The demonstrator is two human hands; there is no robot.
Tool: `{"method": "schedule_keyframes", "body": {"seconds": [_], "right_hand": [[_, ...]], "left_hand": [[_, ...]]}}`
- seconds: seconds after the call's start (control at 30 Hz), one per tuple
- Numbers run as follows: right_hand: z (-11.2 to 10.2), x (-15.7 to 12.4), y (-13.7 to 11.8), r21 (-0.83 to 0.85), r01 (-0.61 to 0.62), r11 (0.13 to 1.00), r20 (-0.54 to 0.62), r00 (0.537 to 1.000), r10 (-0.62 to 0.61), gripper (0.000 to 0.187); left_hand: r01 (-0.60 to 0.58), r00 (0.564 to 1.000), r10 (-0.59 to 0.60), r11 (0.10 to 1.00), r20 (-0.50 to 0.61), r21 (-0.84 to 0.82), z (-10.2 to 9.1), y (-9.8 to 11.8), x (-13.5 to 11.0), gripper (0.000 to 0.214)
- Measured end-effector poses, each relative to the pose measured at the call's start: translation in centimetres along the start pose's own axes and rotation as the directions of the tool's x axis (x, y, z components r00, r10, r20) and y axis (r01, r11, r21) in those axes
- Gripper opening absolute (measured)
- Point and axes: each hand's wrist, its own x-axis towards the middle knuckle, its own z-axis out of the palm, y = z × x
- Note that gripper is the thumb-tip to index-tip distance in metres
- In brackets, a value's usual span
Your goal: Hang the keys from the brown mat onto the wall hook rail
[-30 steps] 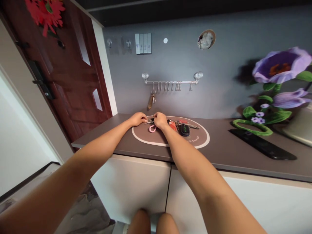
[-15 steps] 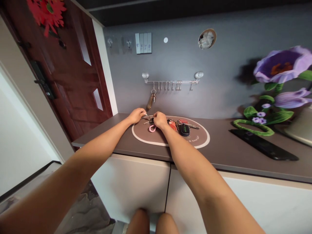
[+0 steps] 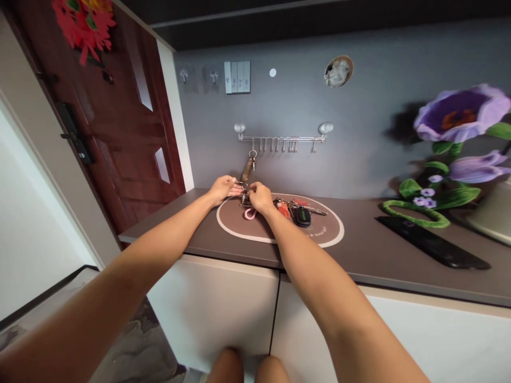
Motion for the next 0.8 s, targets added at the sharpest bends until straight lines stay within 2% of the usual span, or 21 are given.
{"method": "schedule_keyframes", "body": {"seconds": [0.17, 0.33, 0.5, 0.8], "right_hand": [[-0.03, -0.09, -0.32, 0.136, 0.069, 0.988, -0.044, 0.997, -0.064, 0.026], [0.02, -0.01, -0.17, 0.190, 0.156, 0.969, -0.097, 0.985, -0.139, 0.024], [-0.14, 0.07, -0.19, 0.225, 0.181, 0.957, -0.095, 0.982, -0.164, 0.026], [-0.51, 0.06, -0.20, 0.170, 0.184, 0.968, -0.163, 0.974, -0.157, 0.021]], "left_hand": [[0.042, 0.999, -0.045, 0.983, -0.010, -0.181, 0.11, 0.53, -0.26, 0.016], [0.042, 0.999, -0.040, 0.954, 0.010, -0.296, 0.04, 0.47, -0.04, 0.015], [0.042, 0.999, -0.033, 0.951, 0.037, -0.307, -0.06, 0.21, 0.14, 0.014], [0.032, 0.995, -0.006, 0.964, 0.097, -0.265, -0.12, -0.17, 0.42, 0.014]]}}
